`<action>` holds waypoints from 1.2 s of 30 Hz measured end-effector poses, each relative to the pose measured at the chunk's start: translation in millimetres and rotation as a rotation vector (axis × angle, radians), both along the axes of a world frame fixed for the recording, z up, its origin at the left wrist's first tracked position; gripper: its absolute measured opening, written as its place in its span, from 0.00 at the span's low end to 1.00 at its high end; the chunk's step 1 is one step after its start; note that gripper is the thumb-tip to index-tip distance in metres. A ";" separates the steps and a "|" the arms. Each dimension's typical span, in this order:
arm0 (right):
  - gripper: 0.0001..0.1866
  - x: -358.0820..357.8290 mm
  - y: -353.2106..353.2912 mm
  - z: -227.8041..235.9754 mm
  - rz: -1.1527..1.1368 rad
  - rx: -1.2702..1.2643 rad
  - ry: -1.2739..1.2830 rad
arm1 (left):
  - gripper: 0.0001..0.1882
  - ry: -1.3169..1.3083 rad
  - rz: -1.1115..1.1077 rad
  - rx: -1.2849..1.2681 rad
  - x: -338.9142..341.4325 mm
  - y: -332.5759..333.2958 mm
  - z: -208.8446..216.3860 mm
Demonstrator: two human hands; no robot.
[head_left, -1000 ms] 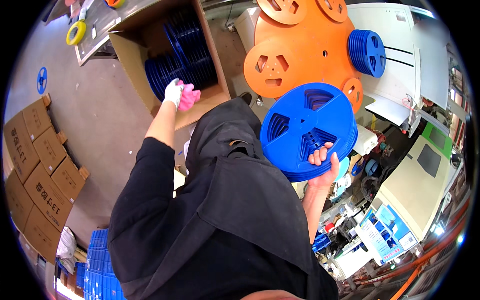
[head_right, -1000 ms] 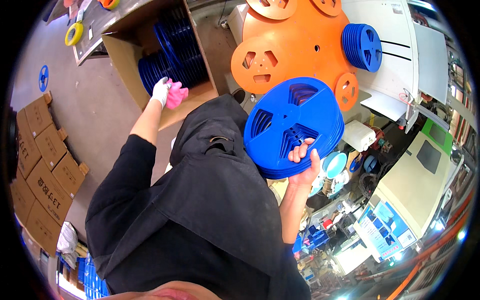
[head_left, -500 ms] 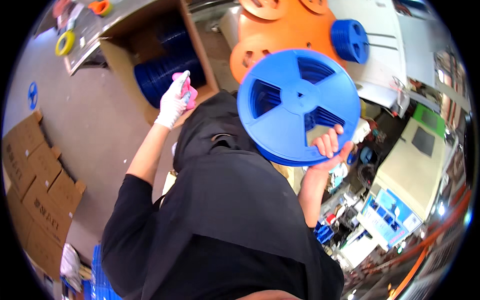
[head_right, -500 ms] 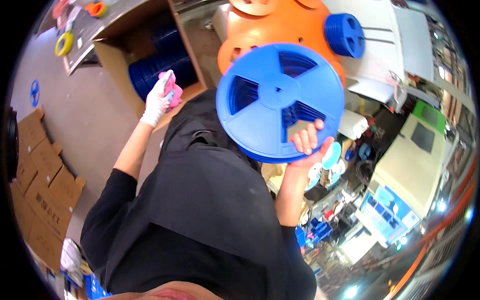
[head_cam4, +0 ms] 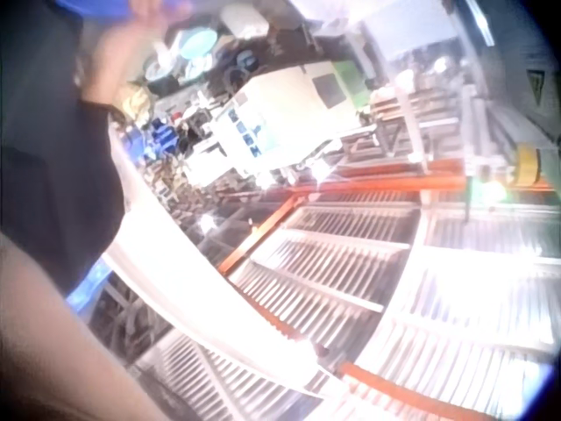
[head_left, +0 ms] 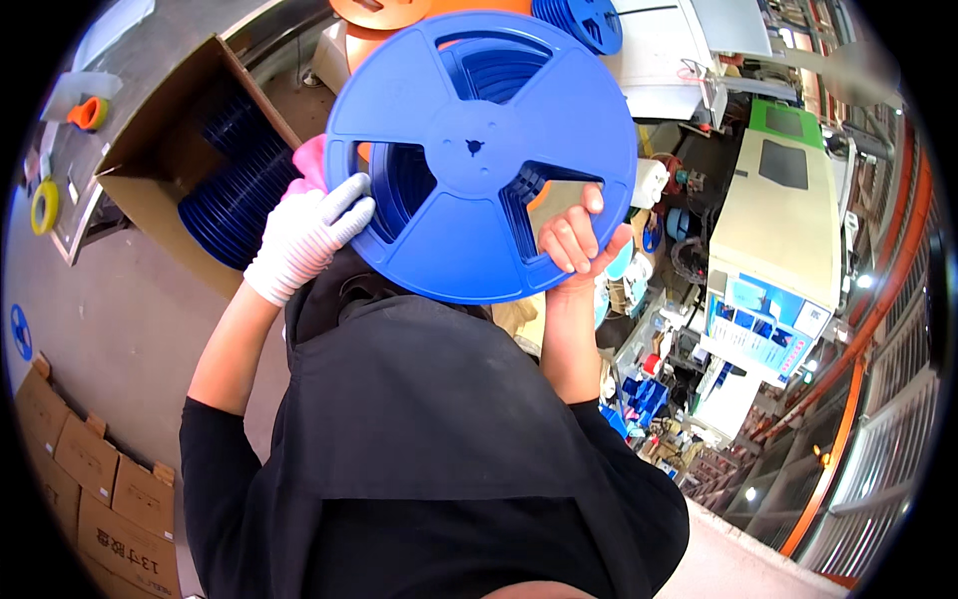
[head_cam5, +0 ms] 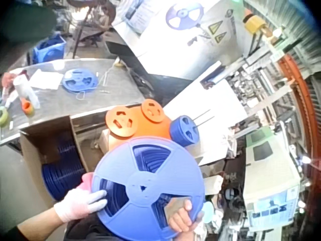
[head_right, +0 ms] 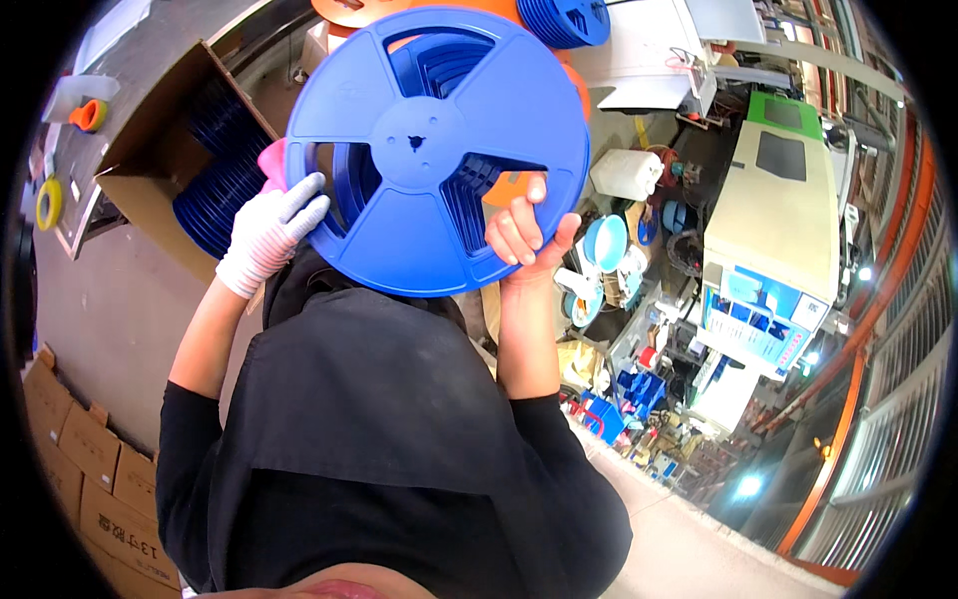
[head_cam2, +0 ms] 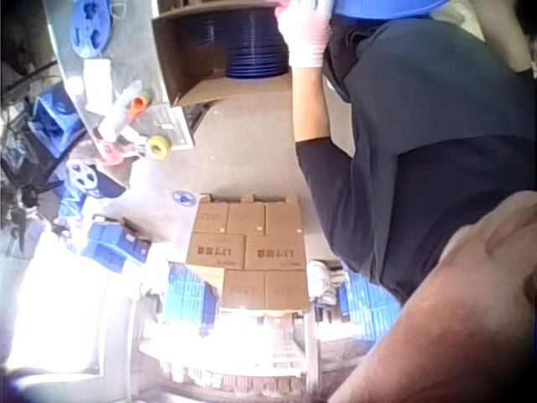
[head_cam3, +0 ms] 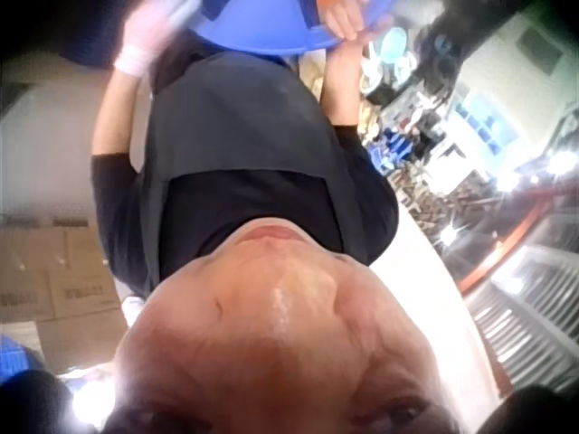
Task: The person wipes blue plastic spools with a pink cloth, handling them one at a time. They pick up each spool, wipe its surfaces, and place it into a cardboard box.
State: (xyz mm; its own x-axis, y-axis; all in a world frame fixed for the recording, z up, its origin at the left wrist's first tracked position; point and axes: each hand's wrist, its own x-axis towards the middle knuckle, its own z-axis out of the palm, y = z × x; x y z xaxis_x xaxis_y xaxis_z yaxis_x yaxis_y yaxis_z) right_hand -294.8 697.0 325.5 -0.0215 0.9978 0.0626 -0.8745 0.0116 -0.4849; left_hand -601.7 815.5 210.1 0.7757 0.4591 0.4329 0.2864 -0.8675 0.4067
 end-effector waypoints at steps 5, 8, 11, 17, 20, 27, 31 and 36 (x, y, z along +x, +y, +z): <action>0.26 0.8 -2.7 -7.3 -0.047 -0.023 0.016 | 0.16 -0.037 0.137 0.063 -6.1 -2.7 17.0; 0.31 7.8 -5.4 -17.4 -0.053 -0.026 0.013 | 0.16 -0.039 0.141 0.033 -8.9 -3.4 15.7; 0.38 13.1 -2.7 -20.4 -0.132 -0.140 -0.074 | 0.15 -0.114 0.150 -0.187 -9.2 -5.3 19.5; 0.32 7.1 10.4 -14.4 -0.205 -0.355 -0.269 | 0.23 -0.705 0.062 -1.719 -22.6 -21.4 -7.3; 0.30 6.6 3.5 -17.2 -0.183 -0.425 -0.366 | 0.26 -0.999 -0.081 -1.870 -27.8 -24.5 -3.8; 0.28 7.8 -12.5 -19.3 -0.186 -0.475 -0.383 | 0.17 -1.365 -0.171 -2.136 -30.1 -31.2 -24.2; 0.27 3.0 -13.6 -21.8 -0.200 -0.490 -0.325 | 0.18 -1.385 -0.236 -2.167 -34.9 -31.7 -39.1; 0.27 3.5 -9.3 -22.8 -0.181 -0.496 -0.346 | 0.23 -1.411 -0.204 -2.154 -35.3 -36.1 -34.2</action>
State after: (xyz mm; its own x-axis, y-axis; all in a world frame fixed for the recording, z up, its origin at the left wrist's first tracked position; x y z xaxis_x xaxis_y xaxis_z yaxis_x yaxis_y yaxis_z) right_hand -291.3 687.8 302.6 0.2139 0.8961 -0.3889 -0.6710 -0.1546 -0.7252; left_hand -637.0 779.4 175.8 0.6723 0.7102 -0.2090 -0.7095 0.6987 0.0922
